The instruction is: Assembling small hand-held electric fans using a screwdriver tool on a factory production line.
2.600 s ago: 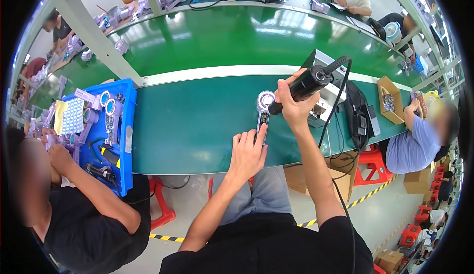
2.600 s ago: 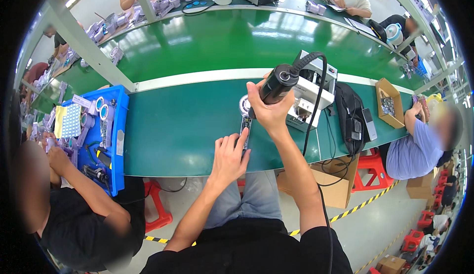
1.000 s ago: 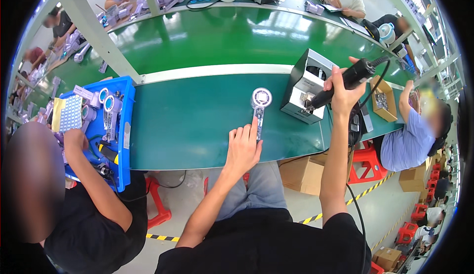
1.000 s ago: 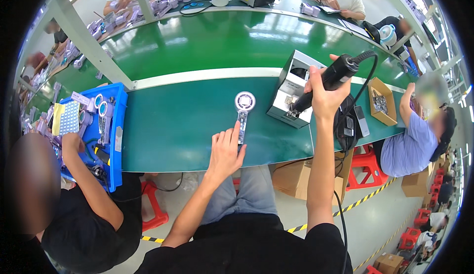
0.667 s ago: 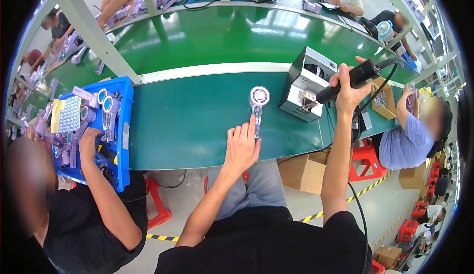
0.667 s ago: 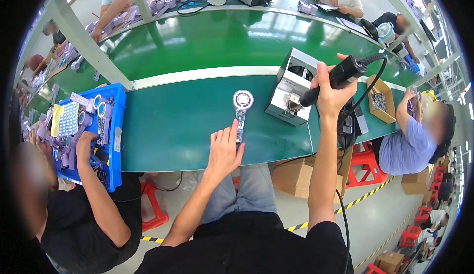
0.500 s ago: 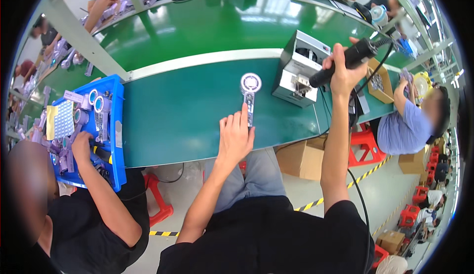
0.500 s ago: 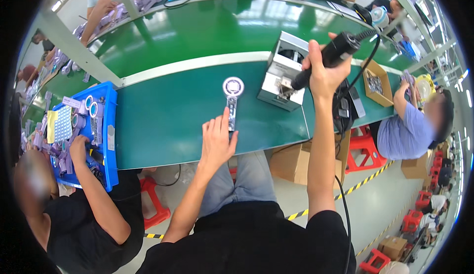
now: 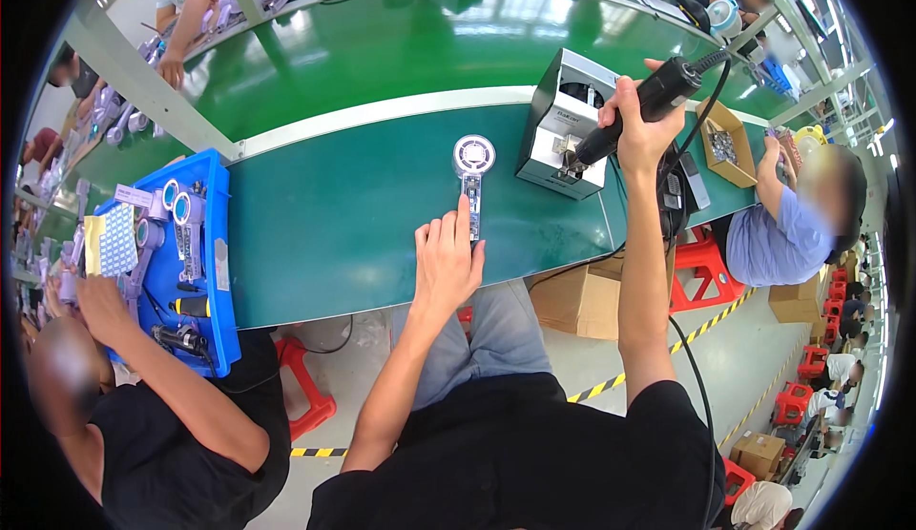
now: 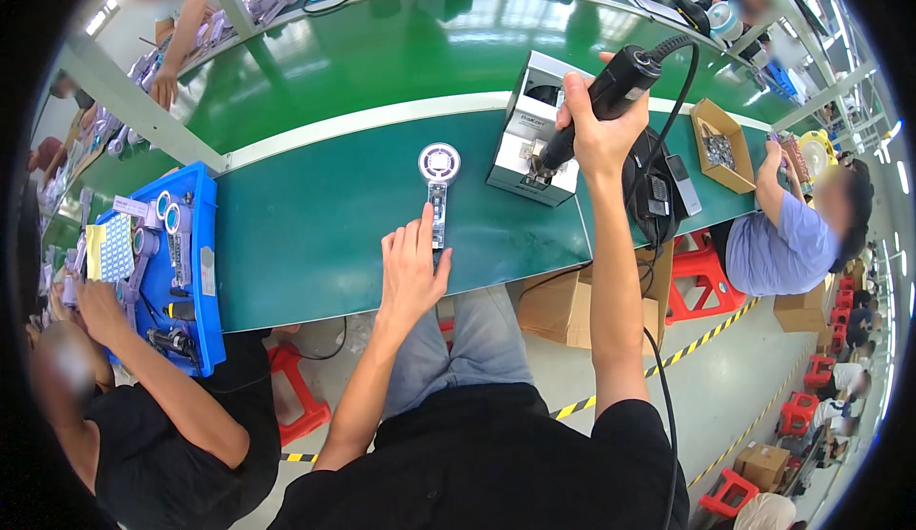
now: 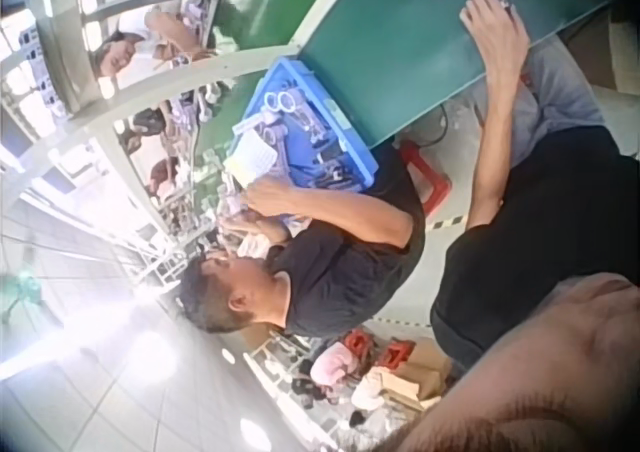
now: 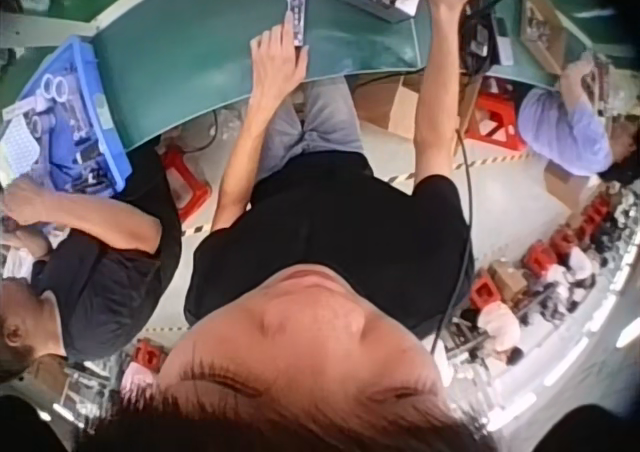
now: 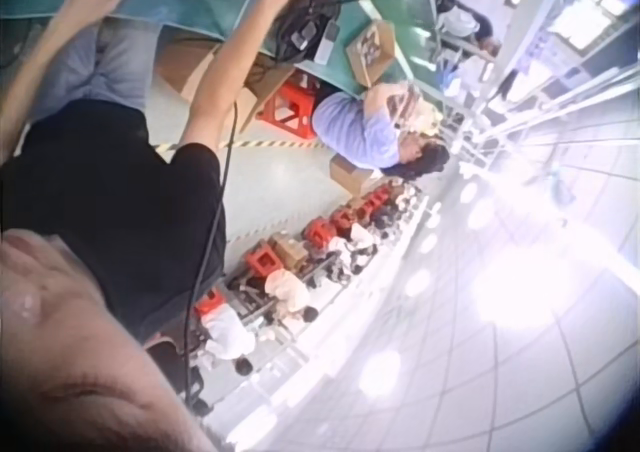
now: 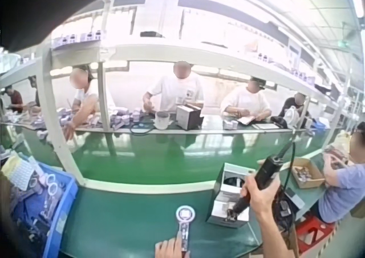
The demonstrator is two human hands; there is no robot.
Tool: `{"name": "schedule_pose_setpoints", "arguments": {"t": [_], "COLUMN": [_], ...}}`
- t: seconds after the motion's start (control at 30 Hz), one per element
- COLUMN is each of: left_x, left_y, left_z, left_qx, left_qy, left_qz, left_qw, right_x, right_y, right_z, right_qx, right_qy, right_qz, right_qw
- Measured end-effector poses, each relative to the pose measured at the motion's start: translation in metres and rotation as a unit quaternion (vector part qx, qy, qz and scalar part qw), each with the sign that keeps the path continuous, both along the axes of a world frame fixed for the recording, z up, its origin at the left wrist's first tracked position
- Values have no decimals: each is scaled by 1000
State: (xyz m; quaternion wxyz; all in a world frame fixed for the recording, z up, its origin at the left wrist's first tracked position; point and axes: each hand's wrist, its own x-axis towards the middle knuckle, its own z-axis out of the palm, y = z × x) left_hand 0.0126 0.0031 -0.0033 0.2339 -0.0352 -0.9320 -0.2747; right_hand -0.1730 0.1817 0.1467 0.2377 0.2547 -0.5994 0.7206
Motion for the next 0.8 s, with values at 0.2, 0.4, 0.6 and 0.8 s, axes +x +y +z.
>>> {"name": "schedule_pose_setpoints", "arguments": {"t": [0.2,0.4,0.6,0.8], "left_x": [0,0,0,0], "left_y": [-1,-1,-1,-2], "left_z": [4,4,4,3], "left_qx": [5,6,7,-2], "left_qy": [-2,-12,-16,-1], "left_qz": [0,0,1,1], "left_qw": [1000,1000,1000,1000], "right_x": [-6,-9,8,-1], "right_y": [-4,-2,-5,-3], "right_z": [1,-1,11,10], "right_qx": [3,-7,-1,4], "right_qy": [-21,-57,-4,-13], "right_qz": [20,8,-21,-27], "right_qw": [1000,998,1000,1000]}}
